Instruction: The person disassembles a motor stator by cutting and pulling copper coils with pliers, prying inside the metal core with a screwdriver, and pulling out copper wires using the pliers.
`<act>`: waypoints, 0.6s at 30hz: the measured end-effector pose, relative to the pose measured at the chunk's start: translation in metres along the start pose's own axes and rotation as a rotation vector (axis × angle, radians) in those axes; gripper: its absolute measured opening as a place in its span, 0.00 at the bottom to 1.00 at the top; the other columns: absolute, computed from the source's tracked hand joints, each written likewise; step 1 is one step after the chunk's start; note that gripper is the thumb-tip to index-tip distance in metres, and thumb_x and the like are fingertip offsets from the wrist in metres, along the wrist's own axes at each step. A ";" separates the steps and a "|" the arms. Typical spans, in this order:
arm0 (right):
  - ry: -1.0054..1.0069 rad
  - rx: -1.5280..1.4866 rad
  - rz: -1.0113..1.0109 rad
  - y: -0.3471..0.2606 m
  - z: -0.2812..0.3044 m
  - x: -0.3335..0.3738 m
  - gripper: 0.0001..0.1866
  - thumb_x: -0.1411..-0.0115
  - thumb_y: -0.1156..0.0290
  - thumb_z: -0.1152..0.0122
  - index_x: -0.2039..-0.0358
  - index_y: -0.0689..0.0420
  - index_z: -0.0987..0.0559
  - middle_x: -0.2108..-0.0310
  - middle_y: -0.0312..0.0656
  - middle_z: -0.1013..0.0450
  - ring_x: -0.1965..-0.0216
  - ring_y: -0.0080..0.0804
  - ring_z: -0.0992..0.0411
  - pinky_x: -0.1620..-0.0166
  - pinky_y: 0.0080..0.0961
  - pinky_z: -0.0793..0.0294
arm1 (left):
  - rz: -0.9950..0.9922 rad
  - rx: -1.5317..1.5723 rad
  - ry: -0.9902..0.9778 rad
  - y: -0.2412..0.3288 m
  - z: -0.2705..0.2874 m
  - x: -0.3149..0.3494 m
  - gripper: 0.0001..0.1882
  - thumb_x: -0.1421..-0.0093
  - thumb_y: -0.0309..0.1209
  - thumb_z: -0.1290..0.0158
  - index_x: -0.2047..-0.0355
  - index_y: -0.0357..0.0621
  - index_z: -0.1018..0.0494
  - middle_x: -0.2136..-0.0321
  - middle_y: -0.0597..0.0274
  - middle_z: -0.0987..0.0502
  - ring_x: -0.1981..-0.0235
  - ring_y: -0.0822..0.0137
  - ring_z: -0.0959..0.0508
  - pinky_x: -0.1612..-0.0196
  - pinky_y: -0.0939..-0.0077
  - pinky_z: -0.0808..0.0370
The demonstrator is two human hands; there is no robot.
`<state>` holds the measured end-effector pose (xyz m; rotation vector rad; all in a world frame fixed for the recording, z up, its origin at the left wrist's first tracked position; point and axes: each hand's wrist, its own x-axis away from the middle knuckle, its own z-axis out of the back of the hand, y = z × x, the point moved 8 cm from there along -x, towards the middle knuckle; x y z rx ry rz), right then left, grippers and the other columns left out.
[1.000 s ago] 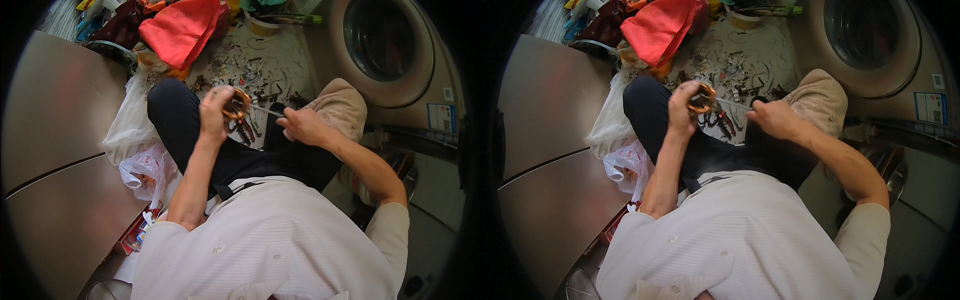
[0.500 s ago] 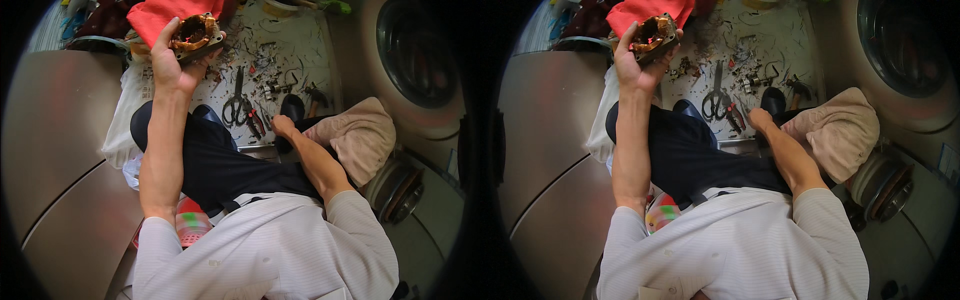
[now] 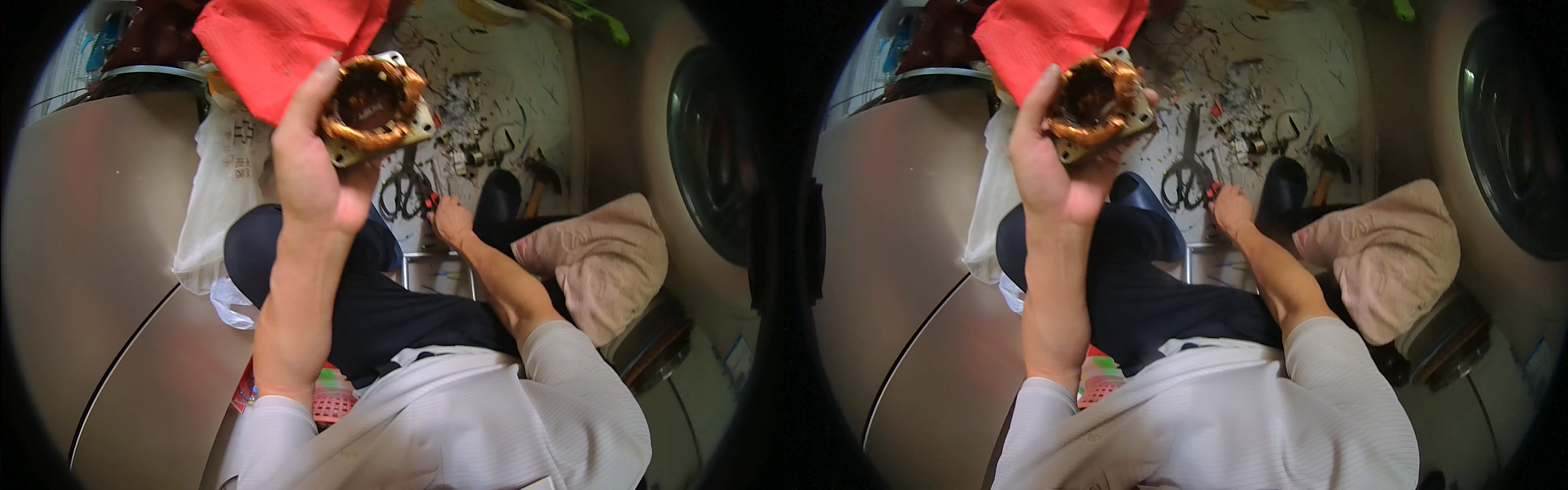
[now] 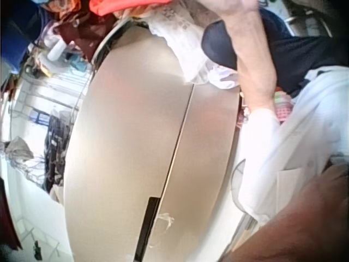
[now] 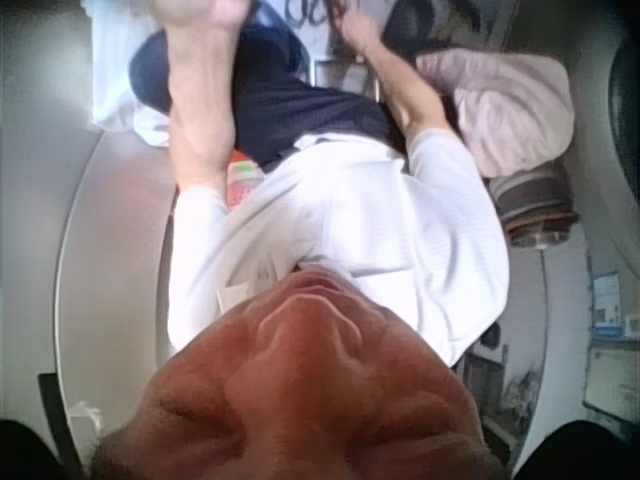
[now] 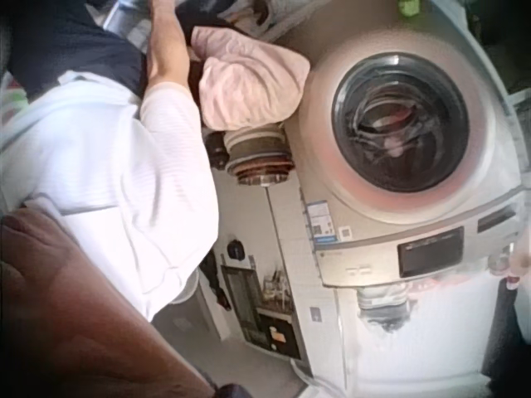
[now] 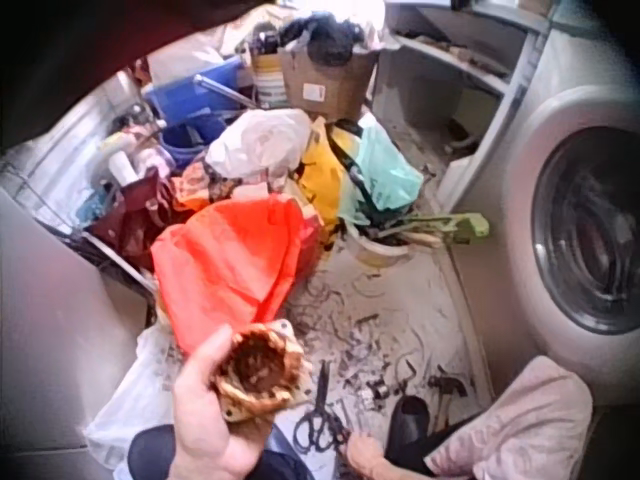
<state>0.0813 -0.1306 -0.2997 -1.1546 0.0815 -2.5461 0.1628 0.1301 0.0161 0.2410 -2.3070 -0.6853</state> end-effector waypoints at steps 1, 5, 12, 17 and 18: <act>-0.018 0.013 -0.026 -0.003 -0.002 0.001 0.30 0.40 0.50 0.33 0.51 0.64 0.28 0.51 0.57 0.29 0.51 0.52 0.23 0.51 0.41 0.19 | 0.007 0.014 -0.003 -0.003 0.001 -0.001 0.26 0.30 0.45 0.55 0.49 0.32 0.24 0.56 0.46 0.18 0.55 0.44 0.17 0.49 0.51 0.20; 0.045 0.013 0.005 -0.018 0.006 0.005 0.31 0.43 0.53 0.30 0.51 0.64 0.31 0.51 0.57 0.31 0.54 0.53 0.21 0.53 0.39 0.18 | 0.035 0.025 -0.025 -0.007 0.004 0.000 0.25 0.29 0.46 0.54 0.50 0.33 0.24 0.57 0.46 0.17 0.57 0.46 0.16 0.55 0.59 0.18; 0.098 -0.080 -0.016 0.013 -0.017 -0.005 0.27 0.45 0.59 0.33 0.55 0.65 0.33 0.55 0.60 0.29 0.62 0.61 0.21 0.58 0.51 0.19 | 0.103 0.066 -0.059 -0.018 -0.006 -0.006 0.26 0.29 0.47 0.55 0.49 0.34 0.24 0.58 0.49 0.17 0.58 0.47 0.16 0.58 0.58 0.18; 0.006 -0.193 0.014 0.022 -0.010 -0.005 0.22 0.45 0.64 0.41 0.56 0.67 0.30 0.61 0.66 0.23 0.58 0.66 0.22 0.52 0.53 0.22 | 0.056 0.024 -0.083 -0.018 -0.006 -0.011 0.26 0.30 0.47 0.55 0.50 0.34 0.24 0.58 0.48 0.18 0.58 0.46 0.17 0.57 0.55 0.18; -0.068 -0.240 -0.019 0.019 -0.009 -0.002 0.22 0.45 0.64 0.42 0.55 0.67 0.29 0.60 0.67 0.23 0.56 0.66 0.23 0.50 0.51 0.23 | 0.027 0.041 -0.044 -0.012 -0.006 -0.006 0.26 0.31 0.46 0.53 0.50 0.33 0.25 0.58 0.46 0.18 0.58 0.45 0.17 0.57 0.56 0.18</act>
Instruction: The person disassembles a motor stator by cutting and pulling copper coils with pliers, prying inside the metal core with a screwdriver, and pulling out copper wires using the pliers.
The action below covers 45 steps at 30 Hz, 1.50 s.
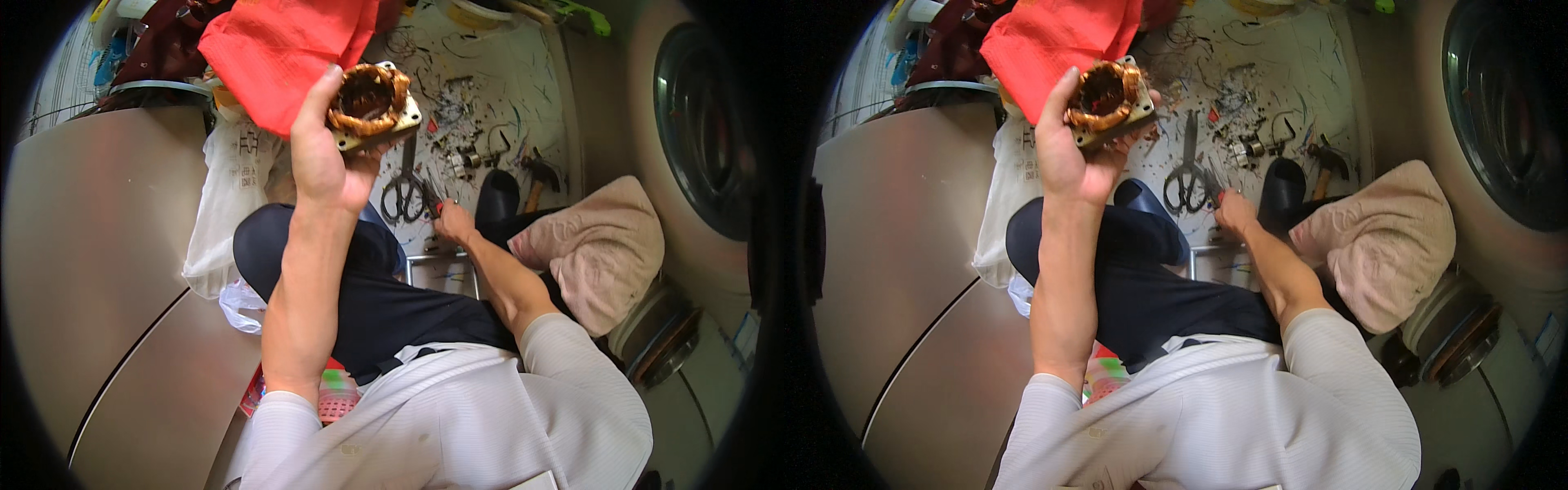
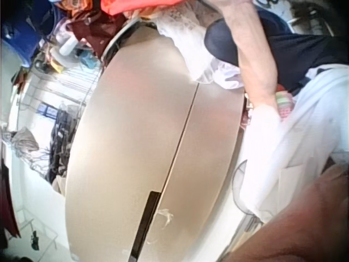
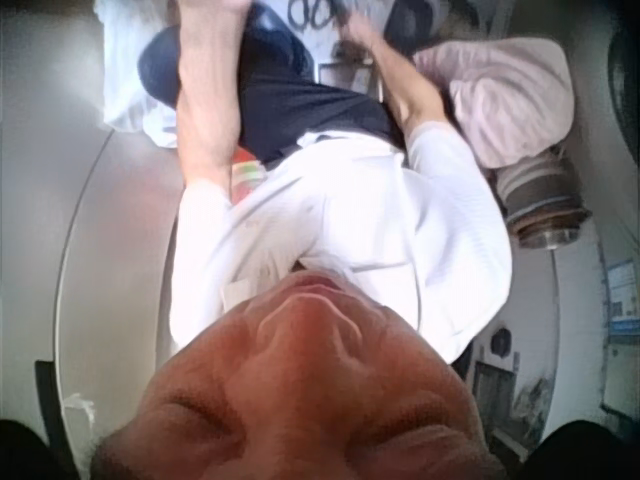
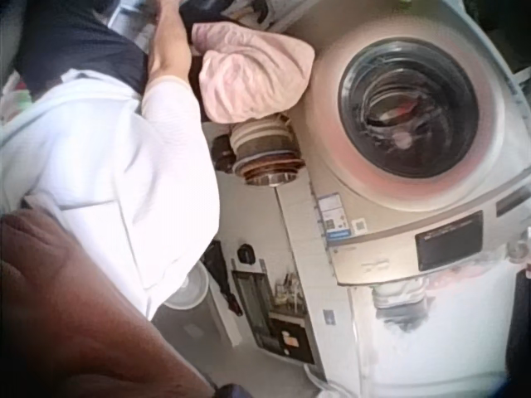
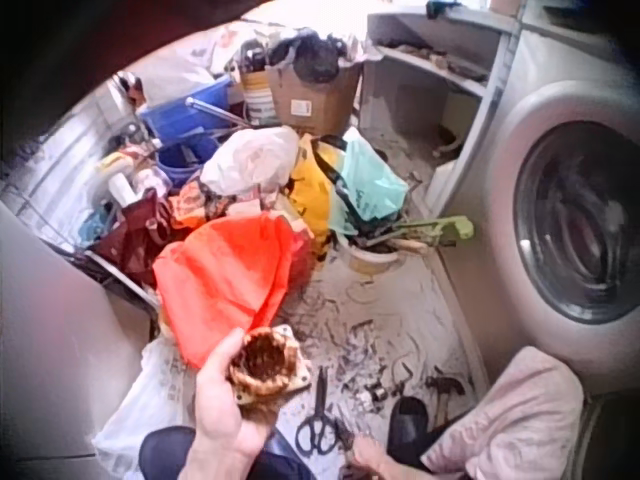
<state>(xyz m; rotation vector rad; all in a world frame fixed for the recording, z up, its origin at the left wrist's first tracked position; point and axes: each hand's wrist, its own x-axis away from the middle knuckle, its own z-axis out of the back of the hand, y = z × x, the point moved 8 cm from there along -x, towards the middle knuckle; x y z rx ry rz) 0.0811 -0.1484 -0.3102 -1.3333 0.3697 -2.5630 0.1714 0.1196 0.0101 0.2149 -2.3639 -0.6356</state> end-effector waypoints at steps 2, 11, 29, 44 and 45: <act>-0.085 -0.058 -0.089 -0.007 0.008 0.001 0.23 0.44 0.66 0.43 0.50 0.67 0.28 0.57 0.68 0.23 0.51 0.65 0.24 0.47 0.49 0.25 | -0.021 -0.037 -0.028 0.002 0.007 -0.004 0.25 0.32 0.45 0.51 0.51 0.32 0.25 0.58 0.45 0.18 0.58 0.44 0.17 0.56 0.55 0.18; -0.034 0.082 -0.085 0.005 0.028 0.000 0.26 0.40 0.63 0.43 0.47 0.70 0.32 0.51 0.65 0.24 0.49 0.63 0.24 0.45 0.50 0.25 | 0.016 -0.046 -0.158 -0.011 -0.011 -0.020 0.24 0.31 0.45 0.52 0.53 0.33 0.23 0.59 0.48 0.17 0.59 0.48 0.16 0.52 0.53 0.18; -0.696 -0.816 0.440 -0.132 0.166 0.251 0.19 0.30 0.70 0.43 0.41 0.60 0.27 0.54 0.44 0.20 0.55 0.31 0.22 0.50 0.30 0.23 | -0.004 0.208 -0.392 -0.002 -0.034 0.007 0.26 0.31 0.47 0.53 0.54 0.34 0.23 0.60 0.48 0.17 0.59 0.47 0.17 0.49 0.48 0.20; -0.664 -1.380 0.446 -0.173 0.204 0.265 0.18 0.28 0.63 0.50 0.46 0.64 0.30 0.48 0.62 0.24 0.53 0.49 0.19 0.64 0.34 0.14 | -0.329 -0.154 -0.508 0.005 -0.037 0.027 0.16 0.33 0.37 0.49 0.55 0.36 0.24 0.61 0.51 0.18 0.59 0.54 0.16 0.52 0.56 0.18; -0.665 -1.381 0.442 -0.177 0.204 0.264 0.18 0.28 0.63 0.50 0.46 0.64 0.30 0.48 0.62 0.24 0.53 0.49 0.19 0.64 0.34 0.14 | -0.327 -0.152 -0.505 0.005 -0.038 0.028 0.16 0.33 0.37 0.49 0.55 0.36 0.24 0.61 0.51 0.18 0.59 0.54 0.16 0.52 0.56 0.18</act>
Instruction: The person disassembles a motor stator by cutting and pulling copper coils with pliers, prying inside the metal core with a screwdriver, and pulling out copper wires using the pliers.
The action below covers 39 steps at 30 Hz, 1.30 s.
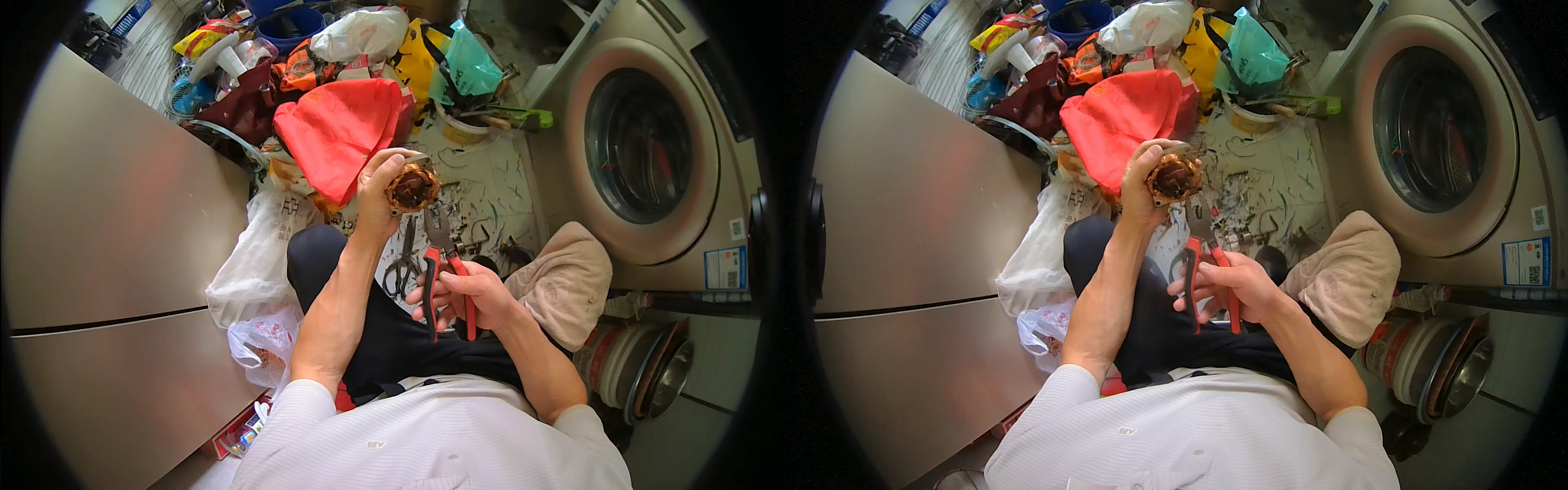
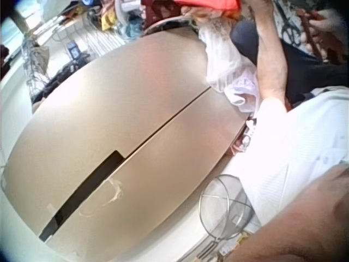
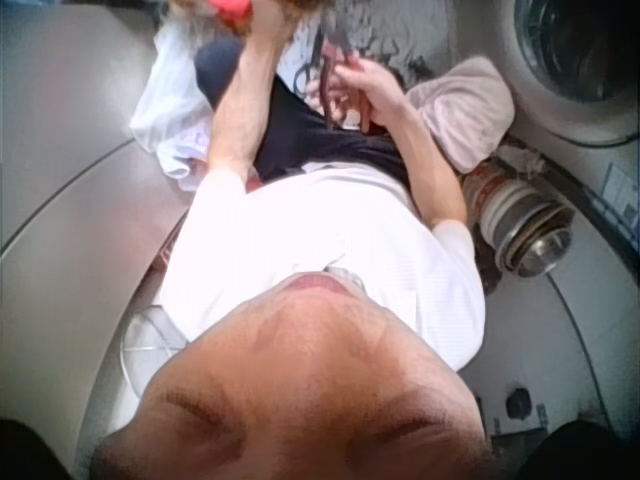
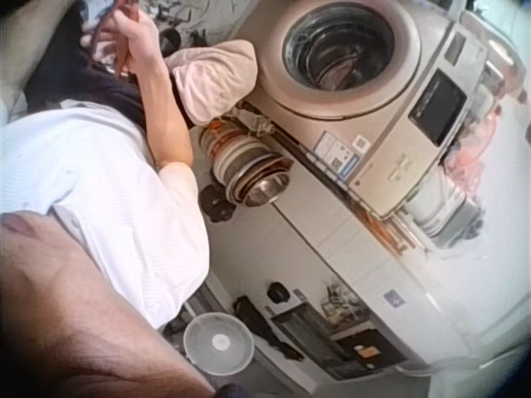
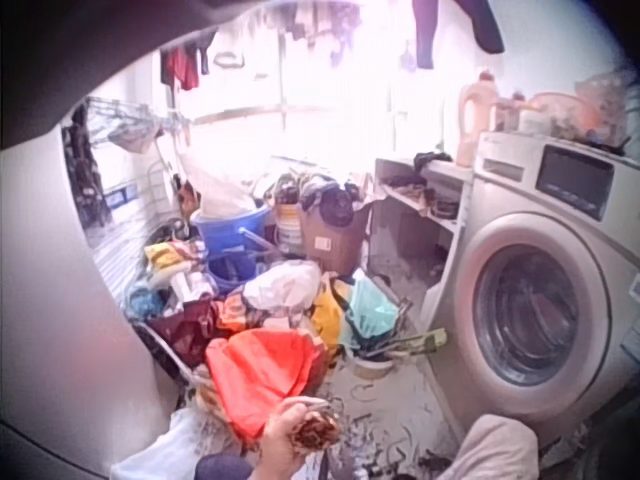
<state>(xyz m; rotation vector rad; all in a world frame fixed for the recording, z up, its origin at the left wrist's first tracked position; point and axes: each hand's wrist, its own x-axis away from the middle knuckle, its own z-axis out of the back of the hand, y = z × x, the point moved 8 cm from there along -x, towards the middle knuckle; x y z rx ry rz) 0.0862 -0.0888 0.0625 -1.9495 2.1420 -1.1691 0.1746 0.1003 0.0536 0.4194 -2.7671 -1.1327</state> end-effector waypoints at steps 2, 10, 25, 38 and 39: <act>-0.035 -0.006 0.017 -0.003 -0.004 -0.004 0.19 0.28 0.63 0.50 0.46 0.64 0.30 0.48 0.62 0.24 0.52 0.50 0.20 0.65 0.34 0.14 | 0.000 0.017 -0.072 0.001 -0.009 0.001 0.17 0.34 0.36 0.49 0.54 0.34 0.24 0.59 0.50 0.19 0.59 0.54 0.16 0.53 0.59 0.18; -0.076 -0.120 0.027 -0.003 0.001 -0.002 0.21 0.28 0.62 0.49 0.44 0.65 0.31 0.47 0.64 0.25 0.52 0.53 0.20 0.65 0.35 0.14 | -0.007 -0.044 -0.086 0.004 -0.006 -0.003 0.16 0.34 0.34 0.49 0.54 0.32 0.25 0.59 0.49 0.19 0.59 0.56 0.16 0.55 0.62 0.17; -0.343 -0.486 0.070 0.017 -0.028 -0.013 0.16 0.30 0.58 0.46 0.55 0.58 0.25 0.65 0.42 0.28 0.60 0.40 0.29 0.56 0.44 0.27 | -0.036 -0.062 -0.277 0.006 -0.028 0.003 0.15 0.40 0.30 0.45 0.55 0.33 0.23 0.56 0.46 0.20 0.59 0.56 0.17 0.55 0.63 0.17; 0.154 0.005 0.056 0.002 0.024 0.005 0.11 0.34 0.64 0.38 0.62 0.55 0.28 0.73 0.35 0.34 0.73 0.27 0.35 0.70 0.28 0.33 | 0.077 0.015 -0.341 -0.008 -0.034 0.013 0.27 0.34 0.41 0.49 0.41 0.34 0.30 0.44 0.42 0.26 0.44 0.52 0.23 0.39 0.56 0.27; 0.241 0.211 0.054 -0.002 0.035 0.004 0.09 0.35 0.66 0.39 0.63 0.56 0.28 0.74 0.35 0.35 0.73 0.27 0.35 0.70 0.29 0.33 | 0.121 -0.020 -0.294 -0.014 -0.030 0.012 0.27 0.33 0.42 0.50 0.41 0.34 0.30 0.44 0.44 0.25 0.44 0.53 0.23 0.39 0.56 0.27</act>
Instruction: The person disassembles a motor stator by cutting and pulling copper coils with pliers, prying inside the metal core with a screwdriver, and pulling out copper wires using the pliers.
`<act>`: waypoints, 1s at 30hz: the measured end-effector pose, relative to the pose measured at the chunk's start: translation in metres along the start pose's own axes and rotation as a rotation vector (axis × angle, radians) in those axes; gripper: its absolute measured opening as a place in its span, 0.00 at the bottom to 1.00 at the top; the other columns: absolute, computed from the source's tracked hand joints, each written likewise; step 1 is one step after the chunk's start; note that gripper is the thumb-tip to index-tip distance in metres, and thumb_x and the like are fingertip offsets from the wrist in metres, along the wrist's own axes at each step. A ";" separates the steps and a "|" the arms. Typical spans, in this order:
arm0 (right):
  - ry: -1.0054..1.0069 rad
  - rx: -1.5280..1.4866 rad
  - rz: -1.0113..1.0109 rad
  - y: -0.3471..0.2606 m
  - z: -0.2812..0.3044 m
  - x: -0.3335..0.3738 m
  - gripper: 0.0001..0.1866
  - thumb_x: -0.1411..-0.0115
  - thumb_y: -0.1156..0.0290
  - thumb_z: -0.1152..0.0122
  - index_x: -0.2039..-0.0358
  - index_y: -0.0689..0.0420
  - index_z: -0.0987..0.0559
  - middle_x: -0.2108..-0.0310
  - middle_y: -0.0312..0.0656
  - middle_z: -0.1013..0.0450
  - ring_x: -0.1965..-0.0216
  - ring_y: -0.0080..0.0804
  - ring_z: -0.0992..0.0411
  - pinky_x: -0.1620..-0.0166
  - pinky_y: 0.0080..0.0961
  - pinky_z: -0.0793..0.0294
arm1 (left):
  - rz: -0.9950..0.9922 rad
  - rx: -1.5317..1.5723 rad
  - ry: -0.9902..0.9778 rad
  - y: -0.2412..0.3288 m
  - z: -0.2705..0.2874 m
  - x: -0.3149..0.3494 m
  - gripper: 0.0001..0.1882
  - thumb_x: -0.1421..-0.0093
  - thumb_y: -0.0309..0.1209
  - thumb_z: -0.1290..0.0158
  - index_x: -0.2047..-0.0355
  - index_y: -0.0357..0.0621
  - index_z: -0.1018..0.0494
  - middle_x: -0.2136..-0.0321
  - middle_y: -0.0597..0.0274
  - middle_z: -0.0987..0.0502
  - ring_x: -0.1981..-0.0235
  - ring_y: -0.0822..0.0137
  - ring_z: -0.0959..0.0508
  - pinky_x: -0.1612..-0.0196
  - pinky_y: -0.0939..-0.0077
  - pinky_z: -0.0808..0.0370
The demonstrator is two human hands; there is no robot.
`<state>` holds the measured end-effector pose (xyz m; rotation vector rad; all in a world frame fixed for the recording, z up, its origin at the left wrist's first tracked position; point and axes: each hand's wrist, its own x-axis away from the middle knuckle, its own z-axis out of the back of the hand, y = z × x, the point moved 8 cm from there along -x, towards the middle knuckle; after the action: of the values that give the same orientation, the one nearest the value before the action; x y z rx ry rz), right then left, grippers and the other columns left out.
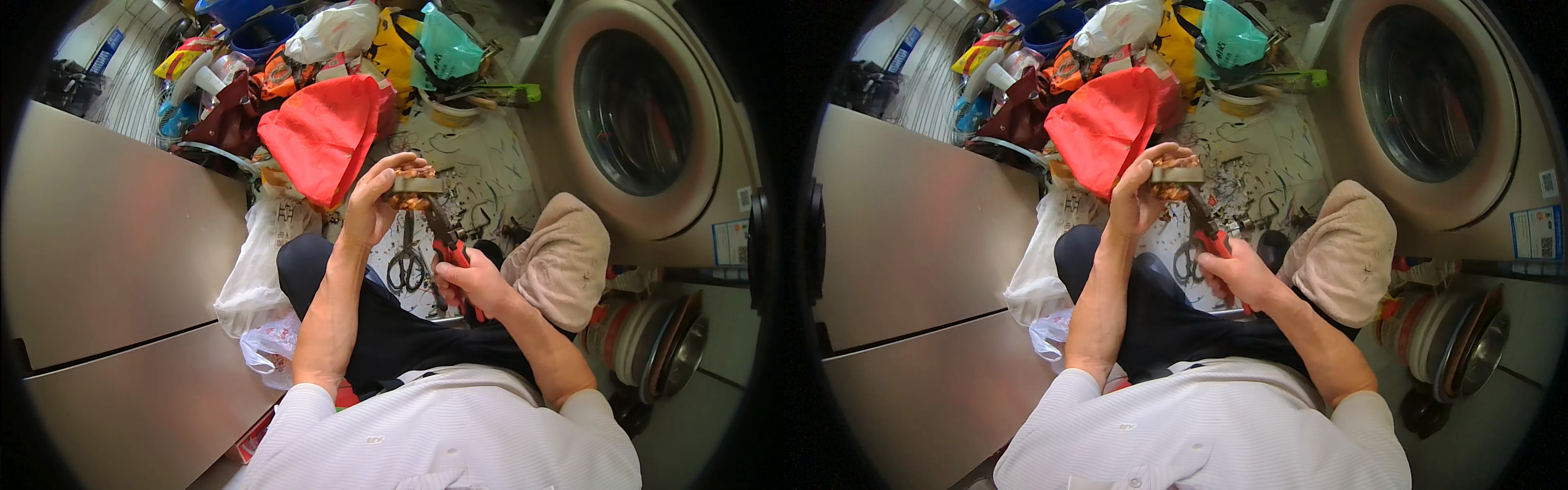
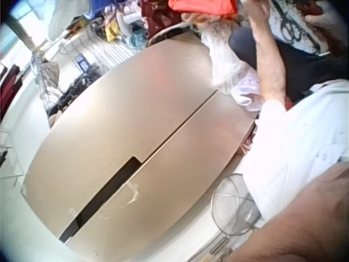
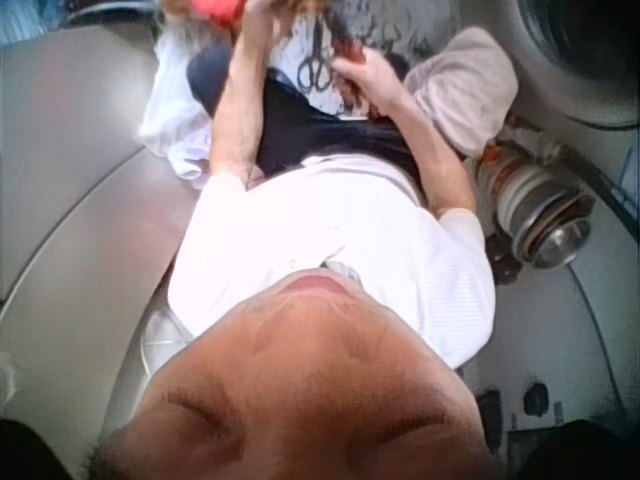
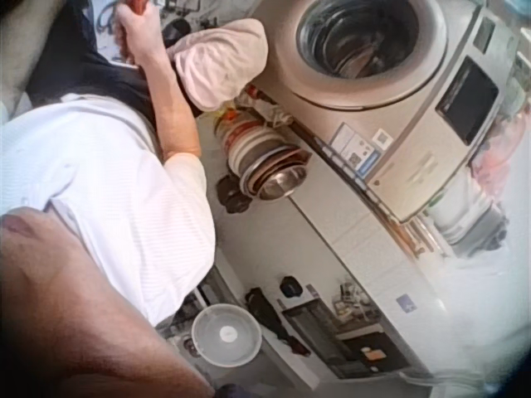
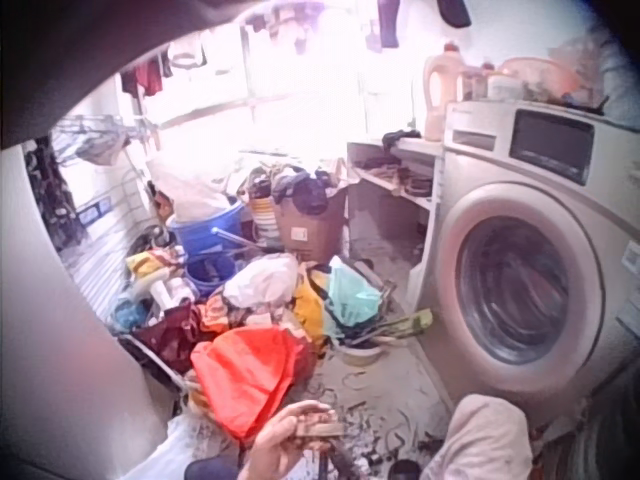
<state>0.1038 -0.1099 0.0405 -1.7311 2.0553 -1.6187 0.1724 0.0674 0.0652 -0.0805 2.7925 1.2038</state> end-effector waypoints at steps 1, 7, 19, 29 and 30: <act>0.082 0.208 0.012 -0.003 0.010 -0.002 0.08 0.36 0.69 0.39 0.65 0.57 0.29 0.76 0.34 0.35 0.74 0.27 0.35 0.70 0.29 0.32 | 0.048 -0.025 0.049 -0.006 0.005 0.000 0.27 0.32 0.43 0.51 0.41 0.34 0.30 0.44 0.45 0.25 0.44 0.54 0.23 0.39 0.56 0.27; 0.378 1.031 0.314 -0.036 0.031 0.026 0.09 0.40 0.72 0.40 0.63 0.62 0.29 0.73 0.54 0.27 0.67 0.54 0.26 0.62 0.42 0.28 | 0.304 -0.362 0.049 -0.017 -0.004 0.011 0.28 0.34 0.44 0.42 0.42 0.38 0.28 0.52 0.59 0.22 0.51 0.70 0.22 0.50 0.75 0.23; 0.157 1.124 0.041 -0.045 0.030 0.081 0.07 0.38 0.72 0.42 0.63 0.62 0.27 0.69 0.56 0.24 0.64 0.58 0.26 0.59 0.45 0.29 | 0.280 -0.737 -0.238 -0.022 -0.060 0.038 0.47 0.54 0.26 0.30 0.33 0.43 0.37 0.46 0.61 0.27 0.44 0.68 0.26 0.41 0.72 0.29; -0.063 0.565 -0.117 -0.009 0.020 0.078 0.08 0.34 0.72 0.44 0.71 0.55 0.31 0.78 0.30 0.39 0.79 0.18 0.42 0.76 0.21 0.42 | -0.097 -0.526 0.009 -0.017 -0.042 0.057 0.36 0.35 0.51 0.45 0.39 0.31 0.32 0.42 0.49 0.26 0.46 0.61 0.22 0.43 0.66 0.25; -0.052 0.514 -0.138 -0.007 0.018 0.078 0.08 0.34 0.72 0.45 0.70 0.54 0.32 0.78 0.31 0.37 0.79 0.19 0.41 0.76 0.22 0.41 | -0.111 -0.582 0.085 -0.017 -0.039 0.060 0.37 0.33 0.53 0.46 0.38 0.30 0.33 0.42 0.47 0.26 0.47 0.60 0.21 0.45 0.65 0.22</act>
<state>0.0882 -0.1775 0.0810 -1.7186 1.3505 -1.8944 0.1115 0.0268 0.0723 -0.3293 2.3629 1.9714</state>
